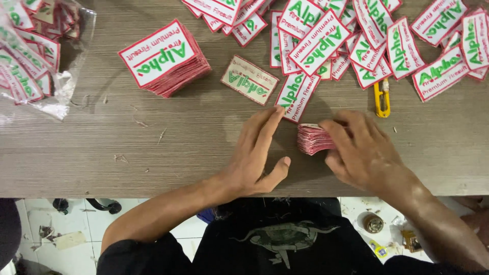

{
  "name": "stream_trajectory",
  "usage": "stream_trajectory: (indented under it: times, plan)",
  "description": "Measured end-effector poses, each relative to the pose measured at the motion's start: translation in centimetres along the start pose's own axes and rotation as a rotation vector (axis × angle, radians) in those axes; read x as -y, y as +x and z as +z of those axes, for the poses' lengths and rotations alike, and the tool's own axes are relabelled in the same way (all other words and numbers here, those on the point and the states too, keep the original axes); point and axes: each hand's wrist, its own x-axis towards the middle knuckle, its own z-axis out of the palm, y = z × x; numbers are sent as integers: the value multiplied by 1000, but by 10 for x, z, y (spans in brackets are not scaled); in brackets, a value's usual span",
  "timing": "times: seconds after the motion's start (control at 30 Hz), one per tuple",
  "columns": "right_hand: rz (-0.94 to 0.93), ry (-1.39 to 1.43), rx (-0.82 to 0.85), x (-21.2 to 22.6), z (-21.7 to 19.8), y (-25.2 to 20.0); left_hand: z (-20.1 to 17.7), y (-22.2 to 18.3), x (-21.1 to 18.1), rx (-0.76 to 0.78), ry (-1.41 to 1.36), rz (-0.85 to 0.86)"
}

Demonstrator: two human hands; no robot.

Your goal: Sorting, aligning, and trimming printed labels before stacking them neatly on a work table.

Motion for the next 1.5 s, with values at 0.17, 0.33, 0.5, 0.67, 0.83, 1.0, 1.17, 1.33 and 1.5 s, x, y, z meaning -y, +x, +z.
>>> stream_trajectory:
  times: [0.17,0.33,0.5,0.67,0.83,1.0,1.17,1.33,1.5]
  plan:
    - [187,554,348,16,-46,41,-28,3,-8,100,-173,-114]
    - [436,816,612,24,-41,75,-47,-1,-2,68,-214,-245]
    - [185,1480,147,29,-39,103,-88,-2,-21,-337,-621,-468]
    - [333,1500,34,49,-38,170,-126,-3,-15,-449,-46,-329]
    - [305,1806,-99,63,-34,249,-152,3,35,-671,-115,-166]
    - [603,1697,75,66,-32,283,-155,12,97,-761,-518,-190]
    - [541,1605,104,73,-32,284,-145,30,103,-903,-806,-43]
    - [440,1569,107,74,-26,283,-145,42,93,-956,-941,-56]
    - [426,1374,73,73,-19,283,-142,49,80,-879,-762,-97]
